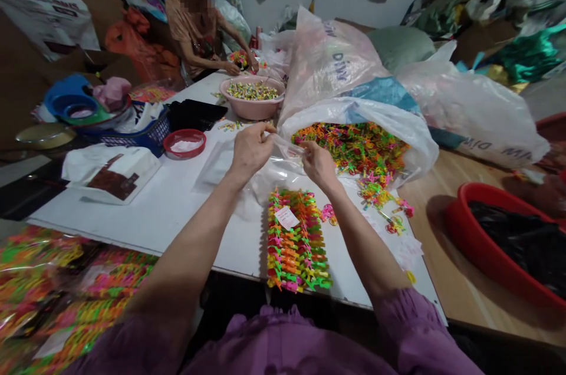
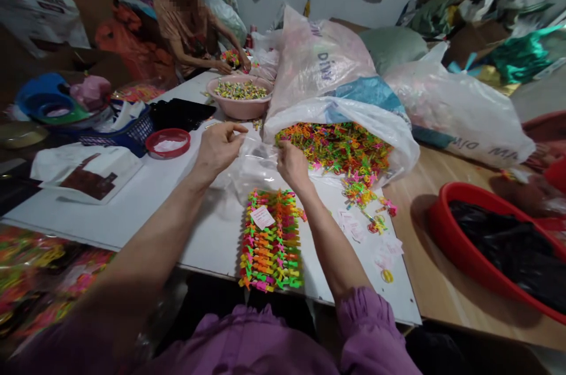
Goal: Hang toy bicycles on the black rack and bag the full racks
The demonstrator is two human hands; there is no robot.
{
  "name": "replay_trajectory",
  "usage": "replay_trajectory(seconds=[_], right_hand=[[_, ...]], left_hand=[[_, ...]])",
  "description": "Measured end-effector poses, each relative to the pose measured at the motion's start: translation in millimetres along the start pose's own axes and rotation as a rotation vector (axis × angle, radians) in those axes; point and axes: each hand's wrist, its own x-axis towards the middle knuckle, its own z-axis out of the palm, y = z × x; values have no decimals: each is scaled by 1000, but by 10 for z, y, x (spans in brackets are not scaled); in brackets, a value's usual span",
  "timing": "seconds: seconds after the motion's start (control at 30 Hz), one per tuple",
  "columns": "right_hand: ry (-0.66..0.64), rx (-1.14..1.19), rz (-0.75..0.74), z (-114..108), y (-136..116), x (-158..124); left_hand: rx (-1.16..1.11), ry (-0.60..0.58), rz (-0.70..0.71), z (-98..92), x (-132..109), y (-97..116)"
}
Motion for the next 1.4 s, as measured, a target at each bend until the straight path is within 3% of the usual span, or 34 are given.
replay_trajectory(seconds=[0.13, 0.23, 0.3, 0.37, 0.43, 0.47, 0.57, 0.67, 0.7, 0.77, 0.83, 1.0, 1.13, 1.27, 1.4], right_hand=[[13, -66, 56, 130, 375, 115], [7, 38, 14, 98, 489, 421], [71, 275, -27, -82, 511, 729], [176, 577, -72, -356, 512, 1003], [228, 777, -155, -591, 517, 1120], [220, 824, -193, -644, 532, 1096], [40, 782, -212, -438, 669, 729], [-311, 587, -76, 128, 945, 154], [-358, 568, -43, 312, 1041, -24], [-339, 530, 42, 583, 1190, -309], [-262, 518, 104, 700, 1244, -492], [1, 533, 177, 631, 1072, -871], [176, 558, 154, 634, 950, -1441], [112, 604, 210, 711, 948, -1927], [-21, 723, 272, 764, 995, -1942]], left_hand=[[-667, -82, -354, 4, 20, -151], [-908, -194, -419, -100, 78, -124], [-762, -268, -271, -251, 170, -7], [-398, -296, -16, -416, 296, 126], [-12, -260, 203, -500, 403, 183], [113, -242, 244, -485, 424, 158], [182, -259, 130, -183, 256, -155], [127, -349, -34, 314, -230, -659], [112, -350, -95, 462, -411, -813], [90, -307, -199, 679, -717, -1039], [79, -230, -270, 779, -908, -1139], [49, -80, -321, 693, -1157, -1050], [-5, -126, -273, 452, -1569, -981], [-57, -264, -262, 229, -1985, -996], [-88, -430, -326, 209, -2053, -1046]])
